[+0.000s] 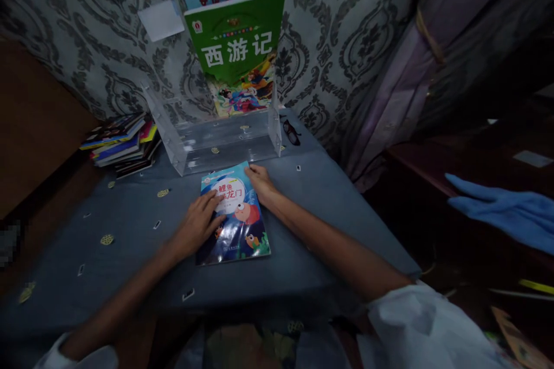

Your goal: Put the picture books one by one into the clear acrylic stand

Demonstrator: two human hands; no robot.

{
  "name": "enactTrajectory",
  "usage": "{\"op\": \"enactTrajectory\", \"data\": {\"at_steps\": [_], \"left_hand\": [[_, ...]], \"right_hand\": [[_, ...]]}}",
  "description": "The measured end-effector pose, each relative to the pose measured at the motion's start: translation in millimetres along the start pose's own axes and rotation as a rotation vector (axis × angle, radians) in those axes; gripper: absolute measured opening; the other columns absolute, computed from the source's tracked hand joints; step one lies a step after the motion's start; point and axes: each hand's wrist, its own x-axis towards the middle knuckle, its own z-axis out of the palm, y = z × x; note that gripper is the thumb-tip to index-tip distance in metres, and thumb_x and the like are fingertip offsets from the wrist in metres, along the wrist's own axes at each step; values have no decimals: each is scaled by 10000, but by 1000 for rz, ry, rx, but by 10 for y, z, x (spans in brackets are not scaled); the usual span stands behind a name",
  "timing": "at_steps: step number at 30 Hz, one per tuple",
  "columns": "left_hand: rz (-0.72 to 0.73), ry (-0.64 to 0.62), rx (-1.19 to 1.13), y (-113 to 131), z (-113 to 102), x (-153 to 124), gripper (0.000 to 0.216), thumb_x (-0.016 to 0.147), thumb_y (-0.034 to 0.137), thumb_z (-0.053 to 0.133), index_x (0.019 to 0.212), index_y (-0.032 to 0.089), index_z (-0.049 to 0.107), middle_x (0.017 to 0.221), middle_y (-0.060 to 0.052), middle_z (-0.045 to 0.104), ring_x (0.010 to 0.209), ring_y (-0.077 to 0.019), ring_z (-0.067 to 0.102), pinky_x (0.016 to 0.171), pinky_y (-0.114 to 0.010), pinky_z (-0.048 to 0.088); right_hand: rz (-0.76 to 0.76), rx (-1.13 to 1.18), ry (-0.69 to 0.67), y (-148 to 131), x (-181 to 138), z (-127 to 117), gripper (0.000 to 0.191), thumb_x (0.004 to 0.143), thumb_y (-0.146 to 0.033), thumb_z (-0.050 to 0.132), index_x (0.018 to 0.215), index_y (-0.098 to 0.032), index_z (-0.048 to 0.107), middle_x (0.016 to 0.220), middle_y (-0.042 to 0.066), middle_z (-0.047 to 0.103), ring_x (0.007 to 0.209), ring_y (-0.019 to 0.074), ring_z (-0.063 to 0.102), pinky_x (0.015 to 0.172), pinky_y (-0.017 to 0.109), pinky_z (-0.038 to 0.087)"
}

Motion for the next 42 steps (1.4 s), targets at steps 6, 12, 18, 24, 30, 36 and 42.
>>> {"op": "enactTrajectory", "data": {"at_steps": [6,12,18,24,30,36,42], "left_hand": [[-129,59,-27,-357,277,345,478,1011,408,486,1399,129,479,1512,-234,462,1431,-332,441,1171,-517,383],[-122,59,-70,-383,314,413,461,1024,413,445,1400,150,488,1520,-203,476,1449,-310,420,1191,-513,355],[-134,2,-3,-336,246,414,452,1025,385,430,1404,148,500,1538,-198,459,1449,-326,413,1157,-525,380],[-105,-8,55,-320,209,432,457,1029,364,413,1403,118,508,1535,-215,460,1449,-338,413,1134,-541,396],[-109,-1,71,-312,220,418,464,1031,358,398,1420,125,496,1547,-195,453,1459,-326,401,1129,-533,408],[-134,-25,32,-343,227,414,479,1025,377,412,1429,127,475,1569,-209,412,1488,-337,348,1149,-540,377],[-144,-44,13,-372,203,421,527,1020,423,428,1440,105,445,1571,-236,394,1496,-346,330,1149,-549,369]], "right_hand": [[-133,-141,114,16,187,19,262,747,-454,625,690,-199,596,585,-41,526,540,128,453,514,256,370],[-220,-306,198,52,257,-107,176,771,-295,599,907,-204,661,717,-1,629,692,190,579,674,303,466],[-683,-879,122,-43,28,-197,297,893,-211,501,1123,-176,686,1160,141,691,1113,296,602,980,470,458],[-832,-1177,-306,-55,-102,-122,319,980,-243,475,1204,-170,690,1236,148,705,1148,292,622,1022,517,464],[-775,-1245,-113,-25,-2,-241,309,942,-175,495,1158,-177,715,1222,134,725,1153,293,655,1026,518,506],[-663,-1162,-41,-20,73,-350,297,948,-210,501,1132,-198,734,1219,116,735,1139,292,681,1010,497,536],[-645,-1088,-51,-65,91,-373,279,937,-238,526,1088,-188,755,1168,116,754,1090,296,698,967,480,556]]}}
